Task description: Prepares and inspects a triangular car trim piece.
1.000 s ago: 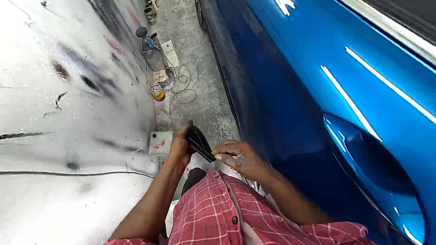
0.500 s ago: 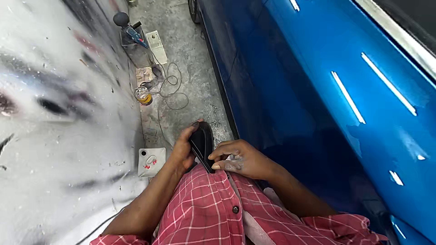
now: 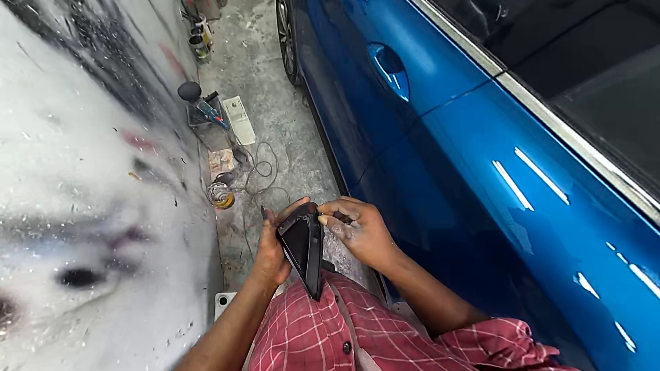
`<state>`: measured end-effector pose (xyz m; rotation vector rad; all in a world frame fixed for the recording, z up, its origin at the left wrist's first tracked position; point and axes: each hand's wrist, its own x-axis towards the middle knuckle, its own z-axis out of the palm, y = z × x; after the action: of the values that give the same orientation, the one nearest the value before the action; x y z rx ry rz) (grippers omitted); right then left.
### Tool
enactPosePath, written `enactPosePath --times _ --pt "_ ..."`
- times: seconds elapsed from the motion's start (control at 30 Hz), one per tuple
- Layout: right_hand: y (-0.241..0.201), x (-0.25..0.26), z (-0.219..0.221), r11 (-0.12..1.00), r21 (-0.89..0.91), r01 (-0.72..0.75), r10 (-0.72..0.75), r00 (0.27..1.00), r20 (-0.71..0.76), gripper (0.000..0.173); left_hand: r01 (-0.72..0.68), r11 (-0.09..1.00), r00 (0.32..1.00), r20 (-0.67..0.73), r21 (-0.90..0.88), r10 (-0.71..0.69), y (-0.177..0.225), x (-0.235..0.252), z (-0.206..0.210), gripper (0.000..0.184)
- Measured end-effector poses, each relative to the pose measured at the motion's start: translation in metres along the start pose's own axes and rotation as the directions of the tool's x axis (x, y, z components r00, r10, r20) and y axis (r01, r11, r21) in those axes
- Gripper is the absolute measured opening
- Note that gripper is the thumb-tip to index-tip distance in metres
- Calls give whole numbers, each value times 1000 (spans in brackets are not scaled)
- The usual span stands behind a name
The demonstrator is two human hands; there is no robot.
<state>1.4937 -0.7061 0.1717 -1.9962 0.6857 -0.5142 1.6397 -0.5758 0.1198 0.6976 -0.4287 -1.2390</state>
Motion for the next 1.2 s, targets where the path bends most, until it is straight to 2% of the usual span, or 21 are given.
enactPosePath --times 0.13,0.2,0.3,0.37,0.47,0.6,0.9,1.2 --pt "5 74 -3 997 -31 74 -73 997 29 16 -78 996 997 -8 45 78 26 52 -11 94" --pt "5 107 -9 982 -86 168 -164 985 49 17 -93 993 995 -37 68 95 36 75 -10 95" --pt "-3 155 -12 939 -143 314 -300 948 110 17 -95 988 979 -166 118 114 53 106 -3 94" --pt "-13 178 -12 929 -109 354 -333 928 170 14 -65 990 956 -276 126 98 65 124 1 91" --pt "-15 211 -4 918 -78 389 -364 904 224 13 -24 988 935 -347 152 76 82 151 -8 84" --pt "-9 260 11 904 -56 424 -397 880 262 14 -19 982 941 -330 185 81 107 187 -34 84" --pt "-22 378 39 845 -61 532 -496 821 283 11 32 996 936 -352 82 -1 178 270 -84 75" --pt "-30 442 56 791 -164 590 -548 801 240 13 124 988 935 -345 90 -85 230 322 -107 68"
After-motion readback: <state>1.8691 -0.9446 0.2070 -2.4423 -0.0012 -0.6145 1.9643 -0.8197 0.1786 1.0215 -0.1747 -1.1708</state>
